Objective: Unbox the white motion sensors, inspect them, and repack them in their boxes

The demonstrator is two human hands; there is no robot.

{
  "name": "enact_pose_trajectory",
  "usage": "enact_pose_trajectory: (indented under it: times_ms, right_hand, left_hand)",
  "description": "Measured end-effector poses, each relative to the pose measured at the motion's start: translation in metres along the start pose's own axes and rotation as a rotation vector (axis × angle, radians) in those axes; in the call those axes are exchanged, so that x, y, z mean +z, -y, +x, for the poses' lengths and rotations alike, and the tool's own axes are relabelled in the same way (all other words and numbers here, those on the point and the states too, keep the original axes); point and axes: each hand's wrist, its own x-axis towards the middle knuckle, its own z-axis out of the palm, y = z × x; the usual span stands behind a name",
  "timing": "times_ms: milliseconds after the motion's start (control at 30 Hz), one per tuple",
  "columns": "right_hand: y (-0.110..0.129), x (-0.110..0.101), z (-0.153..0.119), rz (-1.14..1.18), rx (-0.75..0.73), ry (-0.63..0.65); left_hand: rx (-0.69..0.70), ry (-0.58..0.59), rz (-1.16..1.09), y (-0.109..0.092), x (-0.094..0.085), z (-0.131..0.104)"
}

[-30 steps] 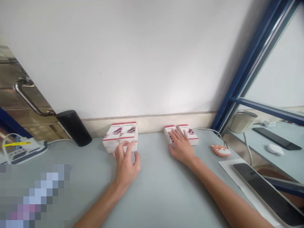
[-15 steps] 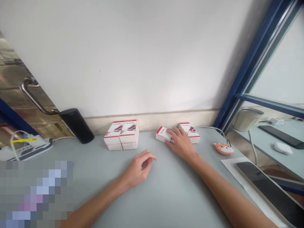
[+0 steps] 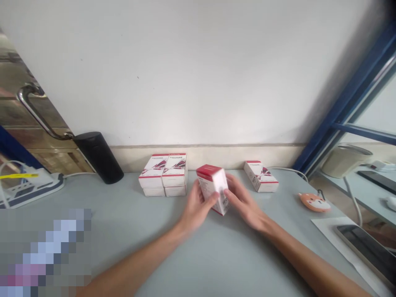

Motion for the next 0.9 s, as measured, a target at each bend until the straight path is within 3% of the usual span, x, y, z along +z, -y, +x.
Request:
enact_pose_trajectory:
  times_ms: [67,233,400,567,633,700,800,833,900]
  right_hand:
    - [0.004,0.006,-0.005,-0.060,-0.082,-0.090]
    - [0.007,0.011,-0.011,-0.348,-0.328,-0.293]
    - [0.010,0.007,-0.008,-0.235,-0.292,-0.374]
    - [0.020,-0.003,0.000,-0.053,-0.099,-0.656]
    - [0.020,-0.004,0.003,0.022,0.020,-0.626]
    - [0.018,-0.003,0.006,0.093,0.132,-0.490]
    - [0.012,0.001,0.009,0.128,0.250,-0.218]
    - [0.011,0.002,0.009,0.118,0.275,-0.179]
    - [0.009,0.002,0.009,0.042,0.254,-0.253]
  left_hand:
    - [0.040,0.021,0.076,-0.002,0.005,-0.006]
    - [0.124,-0.083,0.263,-0.001,0.010,-0.014]
    - [0.102,-0.116,0.364,0.003,0.007,-0.016]
    - [0.497,-0.097,0.666,0.007,0.005,-0.020]
    - [0.685,-0.111,0.714,0.008,0.004,-0.021]
    - [0.793,-0.117,0.785,0.007,0.004,-0.022]
    - [0.770,-0.102,0.863,0.006,0.004,-0.022]
    - [0.745,-0.106,0.856,0.006,0.004,-0.021]
    - [0.694,-0.132,0.815,0.006,0.004,-0.020]
